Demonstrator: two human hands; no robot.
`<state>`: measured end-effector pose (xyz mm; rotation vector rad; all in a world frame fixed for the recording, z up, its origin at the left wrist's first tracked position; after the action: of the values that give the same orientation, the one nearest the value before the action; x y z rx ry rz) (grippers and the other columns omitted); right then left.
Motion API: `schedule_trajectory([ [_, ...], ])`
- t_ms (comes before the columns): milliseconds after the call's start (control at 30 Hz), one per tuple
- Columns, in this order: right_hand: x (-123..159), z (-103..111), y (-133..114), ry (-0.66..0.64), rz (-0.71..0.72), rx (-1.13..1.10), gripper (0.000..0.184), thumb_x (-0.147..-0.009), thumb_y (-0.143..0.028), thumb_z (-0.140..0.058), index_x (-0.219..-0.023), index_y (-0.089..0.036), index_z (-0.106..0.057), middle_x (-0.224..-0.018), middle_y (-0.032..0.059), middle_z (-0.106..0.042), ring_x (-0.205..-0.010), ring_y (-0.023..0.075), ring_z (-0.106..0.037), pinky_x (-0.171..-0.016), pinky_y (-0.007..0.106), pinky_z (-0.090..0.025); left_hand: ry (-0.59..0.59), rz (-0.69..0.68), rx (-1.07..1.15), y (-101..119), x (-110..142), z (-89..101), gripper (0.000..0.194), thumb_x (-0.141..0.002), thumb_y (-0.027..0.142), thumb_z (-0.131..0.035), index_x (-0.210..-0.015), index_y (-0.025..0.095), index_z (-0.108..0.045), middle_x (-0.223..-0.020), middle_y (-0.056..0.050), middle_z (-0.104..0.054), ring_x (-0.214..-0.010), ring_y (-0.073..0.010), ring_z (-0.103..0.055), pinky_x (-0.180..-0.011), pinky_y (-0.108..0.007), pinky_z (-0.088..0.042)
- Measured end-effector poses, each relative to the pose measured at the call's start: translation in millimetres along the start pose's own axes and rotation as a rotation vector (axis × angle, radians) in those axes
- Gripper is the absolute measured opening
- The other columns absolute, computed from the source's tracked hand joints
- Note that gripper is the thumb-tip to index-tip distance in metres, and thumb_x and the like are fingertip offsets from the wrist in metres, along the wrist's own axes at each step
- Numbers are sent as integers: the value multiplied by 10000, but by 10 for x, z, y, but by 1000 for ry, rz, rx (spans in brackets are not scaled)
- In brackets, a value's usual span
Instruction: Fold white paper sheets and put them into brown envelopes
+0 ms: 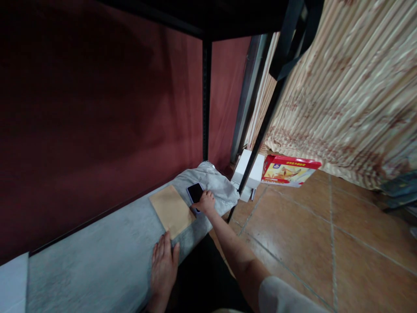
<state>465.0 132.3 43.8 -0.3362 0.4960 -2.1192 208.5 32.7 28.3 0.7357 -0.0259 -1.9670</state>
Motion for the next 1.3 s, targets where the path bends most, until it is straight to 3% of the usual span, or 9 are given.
schedule_trajectory([
  [233,6,22,-1,-8,33,7,911,-624,-430,-844,-1385,-80,-486,-1326,234,-545,-1210,372,-522,-974,457,-438,21,-21,5,8,8,22,662,-1012,509,-277,-1476,59,-422,-1419,-241,-558,-1348,-340,-503,-1115,-518,-421],
  [533,23,-7,4,-19,35,14,913,-669,-451,-810,-1428,-96,-447,-1350,221,-528,-1212,367,-511,-986,451,-423,31,22,75,-5,20,23,645,-1001,526,-308,-1480,116,-442,-1488,-211,-504,-1377,-337,-473,-1130,-524,-401],
  [700,-11,-20,23,-68,21,7,1009,-621,-493,-857,-1450,-128,-411,-1361,212,-518,-1231,372,-508,-997,456,-416,15,56,140,-39,33,-2,635,-991,532,-336,-1473,138,-461,-1508,-201,-489,-1393,-338,-457,-1153,-535,-366],
  [967,-44,-4,16,-95,48,14,986,-618,-528,-872,-1409,-127,-441,-1356,214,-516,-1231,376,-515,-986,470,-435,1,80,147,-63,46,-28,603,-990,516,-356,-1447,147,-496,-1529,-196,-472,-1379,-349,-472,-1147,-548,-368],
  [1300,18,-5,-27,-41,30,7,917,-653,-394,-824,-1431,-114,-426,-1343,227,-527,-1214,374,-528,-979,476,-433,29,105,188,-95,21,8,635,-980,535,-373,-1474,144,-459,-1505,-185,-500,-1380,-332,-472,-1161,-534,-368],
])
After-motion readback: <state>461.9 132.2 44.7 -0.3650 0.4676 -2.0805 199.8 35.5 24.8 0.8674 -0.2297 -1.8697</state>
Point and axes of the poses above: each hand's wrist, its own x-axis away from the middle knuckle, its own z-axis out of the back of the hand, y = z × x, the point moved 9 cm from there along -x, towards the middle knuckle
